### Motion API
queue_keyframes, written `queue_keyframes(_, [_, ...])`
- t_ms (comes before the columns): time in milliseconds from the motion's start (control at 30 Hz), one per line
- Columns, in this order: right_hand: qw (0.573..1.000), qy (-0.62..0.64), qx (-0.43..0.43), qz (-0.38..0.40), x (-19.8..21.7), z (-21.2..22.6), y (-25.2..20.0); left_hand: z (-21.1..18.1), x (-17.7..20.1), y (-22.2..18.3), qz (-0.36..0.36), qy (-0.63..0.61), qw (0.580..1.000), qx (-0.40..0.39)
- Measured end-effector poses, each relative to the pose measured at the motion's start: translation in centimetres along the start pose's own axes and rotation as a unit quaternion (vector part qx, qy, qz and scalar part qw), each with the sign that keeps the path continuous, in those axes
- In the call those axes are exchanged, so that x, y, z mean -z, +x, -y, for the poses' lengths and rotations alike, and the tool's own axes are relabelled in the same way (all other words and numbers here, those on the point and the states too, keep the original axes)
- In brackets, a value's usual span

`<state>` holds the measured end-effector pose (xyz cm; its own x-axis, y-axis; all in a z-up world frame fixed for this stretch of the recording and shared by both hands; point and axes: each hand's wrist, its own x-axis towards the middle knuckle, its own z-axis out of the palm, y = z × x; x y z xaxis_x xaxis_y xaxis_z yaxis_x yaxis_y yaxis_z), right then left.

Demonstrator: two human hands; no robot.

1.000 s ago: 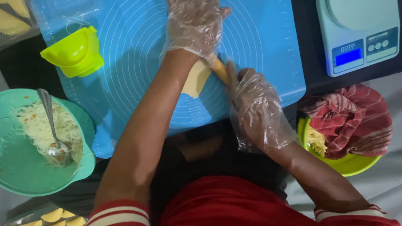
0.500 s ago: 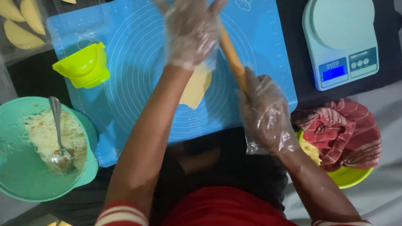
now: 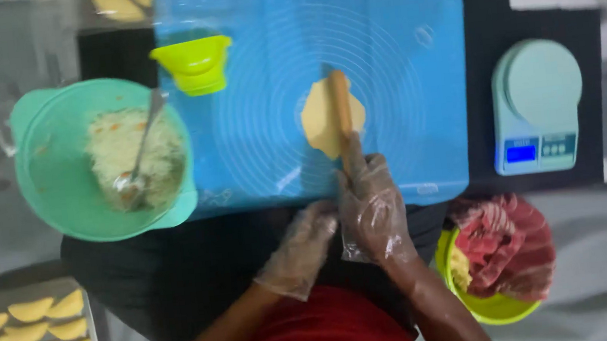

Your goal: Preparing filled pastries by rolling dough, adding filling, and sealing them with a mold

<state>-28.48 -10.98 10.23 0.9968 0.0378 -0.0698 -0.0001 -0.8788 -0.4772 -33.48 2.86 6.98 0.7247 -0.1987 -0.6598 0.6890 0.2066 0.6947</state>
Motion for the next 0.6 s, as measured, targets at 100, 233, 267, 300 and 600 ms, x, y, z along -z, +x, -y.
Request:
queue_keyframes(100, [0.999,-0.038,-0.004,0.002,-0.7,0.4,-0.1,2.9,-0.8,1.5,0.052,-0.121,0.991,-0.029])
queue_keyframes(233, [0.984,-0.121,0.055,-0.115,-0.4,1.8,1.4,7.7,-1.7,5.3,0.059,-0.136,0.988,0.034])
queue_keyframes(267, [0.985,-0.092,0.040,-0.143,-0.1,2.3,2.0,8.0,-1.7,5.7,0.035,-0.123,0.990,0.059])
queue_keyframes(300, [0.985,-0.095,0.040,-0.139,0.5,2.2,3.3,6.9,-1.3,5.0,0.036,-0.127,0.989,0.061])
queue_keyframes(600, [0.946,-0.020,0.304,-0.109,-3.3,-0.7,14.5,-3.9,1.3,0.0,0.053,0.002,0.989,0.136])
